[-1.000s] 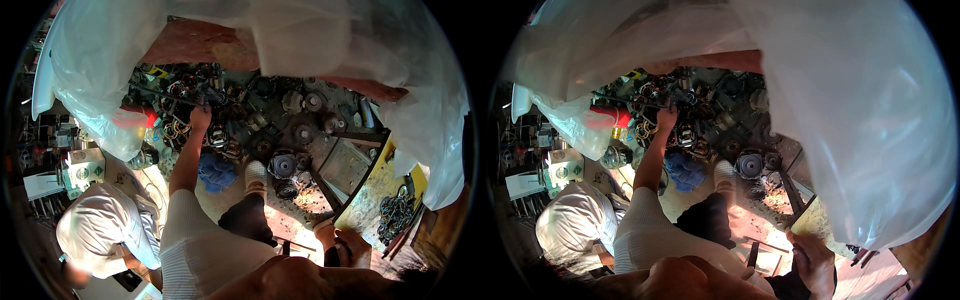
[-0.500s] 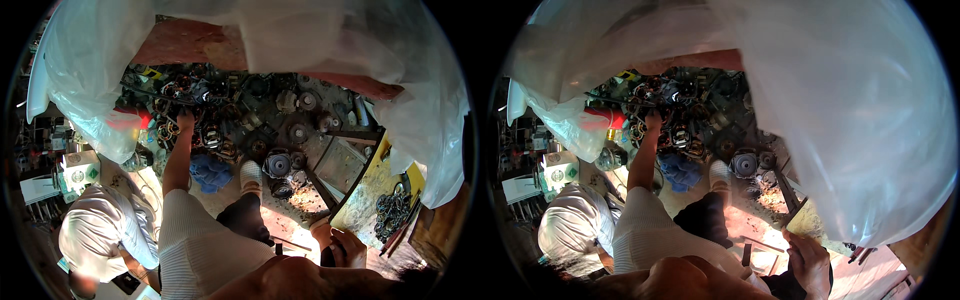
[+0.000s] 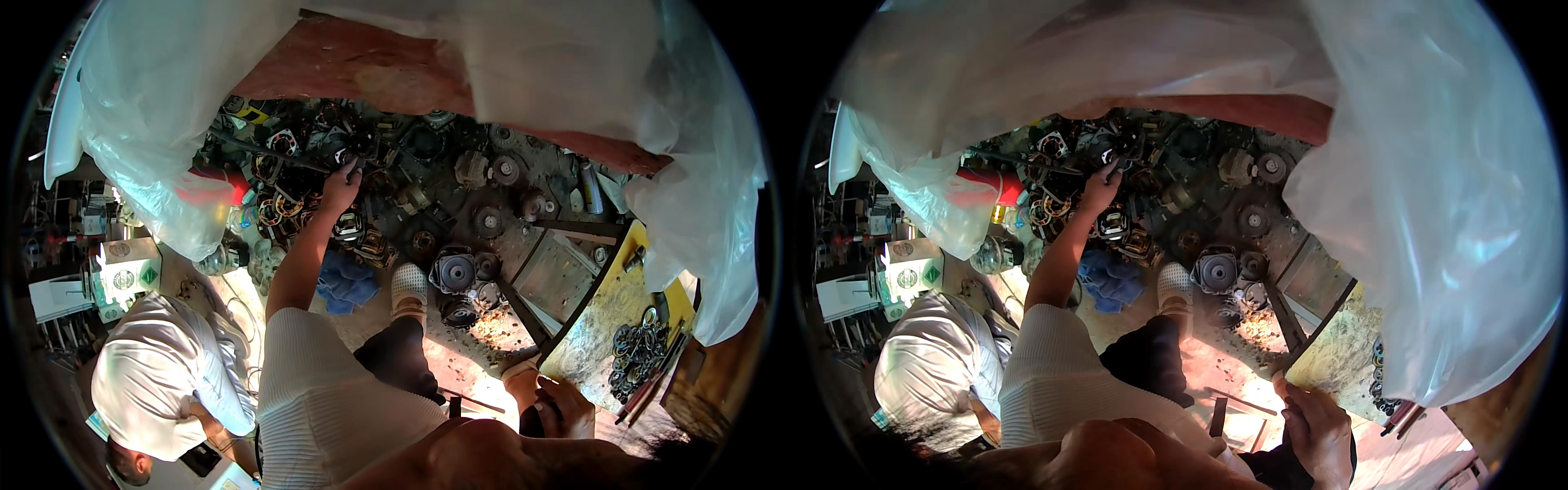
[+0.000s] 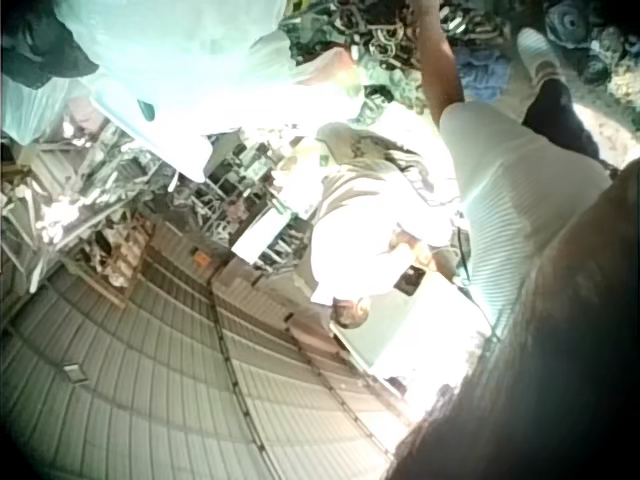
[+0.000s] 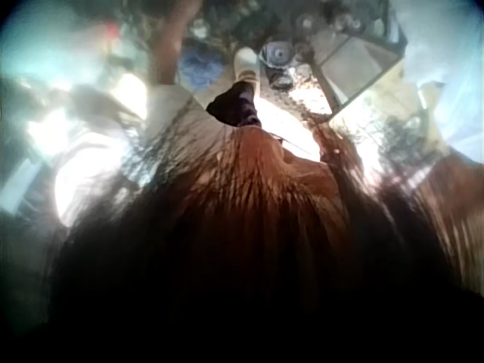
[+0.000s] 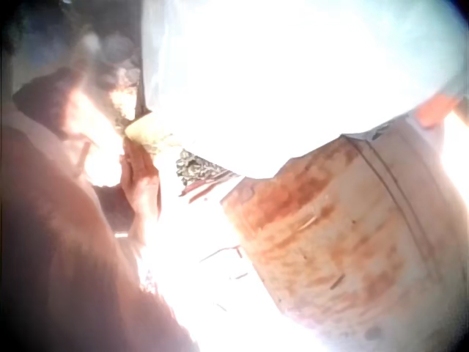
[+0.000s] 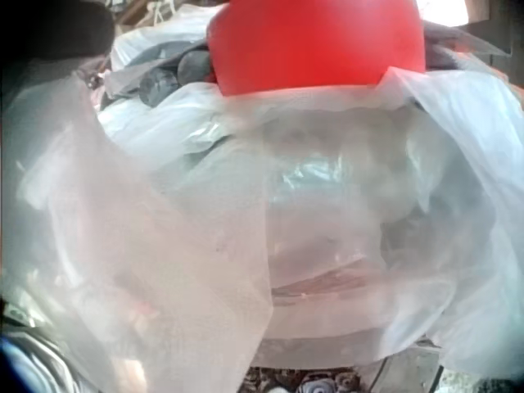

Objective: The person uses a screwdriver to disassemble a mechanical motor component, places the tool down, and then gathers metal parts and washers into their hand while moving between storage containers.

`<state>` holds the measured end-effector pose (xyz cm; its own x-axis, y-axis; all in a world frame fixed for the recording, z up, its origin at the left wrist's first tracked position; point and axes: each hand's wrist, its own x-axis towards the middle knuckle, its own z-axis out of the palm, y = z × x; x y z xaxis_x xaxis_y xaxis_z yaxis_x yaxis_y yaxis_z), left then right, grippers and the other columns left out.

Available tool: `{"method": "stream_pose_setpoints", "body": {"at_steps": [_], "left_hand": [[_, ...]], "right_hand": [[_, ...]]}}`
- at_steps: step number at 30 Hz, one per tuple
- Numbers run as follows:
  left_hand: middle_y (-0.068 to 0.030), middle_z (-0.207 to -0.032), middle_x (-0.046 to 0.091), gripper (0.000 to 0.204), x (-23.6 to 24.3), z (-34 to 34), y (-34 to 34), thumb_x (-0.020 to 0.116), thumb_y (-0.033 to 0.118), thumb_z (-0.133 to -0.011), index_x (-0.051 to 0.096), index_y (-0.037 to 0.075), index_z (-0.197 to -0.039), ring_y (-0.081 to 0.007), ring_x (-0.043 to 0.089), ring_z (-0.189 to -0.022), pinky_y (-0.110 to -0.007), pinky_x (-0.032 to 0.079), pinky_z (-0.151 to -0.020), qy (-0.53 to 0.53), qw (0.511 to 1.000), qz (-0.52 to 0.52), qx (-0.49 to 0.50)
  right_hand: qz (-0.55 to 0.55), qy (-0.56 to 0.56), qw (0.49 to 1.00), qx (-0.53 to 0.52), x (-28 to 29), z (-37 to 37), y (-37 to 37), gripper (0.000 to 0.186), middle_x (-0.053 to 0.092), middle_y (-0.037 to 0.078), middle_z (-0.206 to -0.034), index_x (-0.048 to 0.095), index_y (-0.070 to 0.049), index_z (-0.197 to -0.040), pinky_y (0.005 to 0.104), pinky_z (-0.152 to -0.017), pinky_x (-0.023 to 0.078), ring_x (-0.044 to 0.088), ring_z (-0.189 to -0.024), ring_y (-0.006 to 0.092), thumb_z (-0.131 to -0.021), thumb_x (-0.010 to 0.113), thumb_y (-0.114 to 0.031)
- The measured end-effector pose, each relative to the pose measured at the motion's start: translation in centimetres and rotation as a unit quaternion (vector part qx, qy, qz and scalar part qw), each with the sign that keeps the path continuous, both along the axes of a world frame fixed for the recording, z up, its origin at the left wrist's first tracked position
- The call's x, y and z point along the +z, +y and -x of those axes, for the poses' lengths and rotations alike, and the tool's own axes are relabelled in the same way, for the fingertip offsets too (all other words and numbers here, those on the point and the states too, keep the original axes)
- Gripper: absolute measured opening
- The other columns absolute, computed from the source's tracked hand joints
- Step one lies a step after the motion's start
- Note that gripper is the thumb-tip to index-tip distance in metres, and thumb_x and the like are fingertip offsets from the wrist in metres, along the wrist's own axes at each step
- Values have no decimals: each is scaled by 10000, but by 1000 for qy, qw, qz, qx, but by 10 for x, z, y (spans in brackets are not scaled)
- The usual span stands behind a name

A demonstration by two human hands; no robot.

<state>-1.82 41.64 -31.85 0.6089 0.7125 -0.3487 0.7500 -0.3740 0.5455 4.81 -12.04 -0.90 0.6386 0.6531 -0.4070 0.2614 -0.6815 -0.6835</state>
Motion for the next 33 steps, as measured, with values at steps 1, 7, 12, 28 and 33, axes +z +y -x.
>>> {"method": "stream_pose_setpoints", "body": {"at_steps": [1, 7, 12, 28, 33], "left_hand": [[-94, -792, 631, 583, 0, 6, -1, 507, 425, -985, 389, 135, -1476, -290, 577, -618, -508, 431, -528, -1, 999, -11, 33], [-144, -900, 685, 460, -20, 44, 100, 504, 411, -979, 573, 92, -1303, -327, 657, -737, -505, 536, -629, 158, 973, -130, 104], [-192, -1074, 659, 449, -28, 38, 153, 477, 452, -985, 654, 77, -1160, -352, 668, -930, -528, 563, -735, 315, 926, -203, -34], [-174, -954, 698, 484, -23, 46, 185, 550, 478, -924, 650, 21, -1048, -340, 692, -875, -492, 575, -729, 340, 874, -286, -195], [-205, -962, 687, 363, 37, 45, 140, 558, 349, -931, 652, 13, -1032, -340, 687, -866, -448, 572, -764, 287, 895, -271, -209]], "right_hand": [[-4, 8, 1000, 4, 2, -2, 1, 328, 674, 167, -890, 650, -11, -1126, 375, -696, 542, 689, -789, 300, -799, 655, -8], [-5, 4, 1000, 20, 1, -4, 1, 333, 678, 182, -896, 646, 5, -1133, 378, -699, 550, 694, -772, 300, -800, 645, 5], [-1, -13, 1000, -14, -2, 0, -2, 285, 678, 136, -843, 681, -44, -1072, 382, -672, 528, 674, -757, 308, -789, 702, -32], [-3, -27, 998, -48, -10, 2, -4, 205, 693, 121, -858, 713, -43, -1013, 348, -700, 516, 657, -759, 269, -808, 720, -36], [11, 51, 995, -86, -15, 1, -7, 172, 696, 116, -818, 719, -36, -994, 340, -674, 513, 663, -722, 253, -823, 717, -48]]}}
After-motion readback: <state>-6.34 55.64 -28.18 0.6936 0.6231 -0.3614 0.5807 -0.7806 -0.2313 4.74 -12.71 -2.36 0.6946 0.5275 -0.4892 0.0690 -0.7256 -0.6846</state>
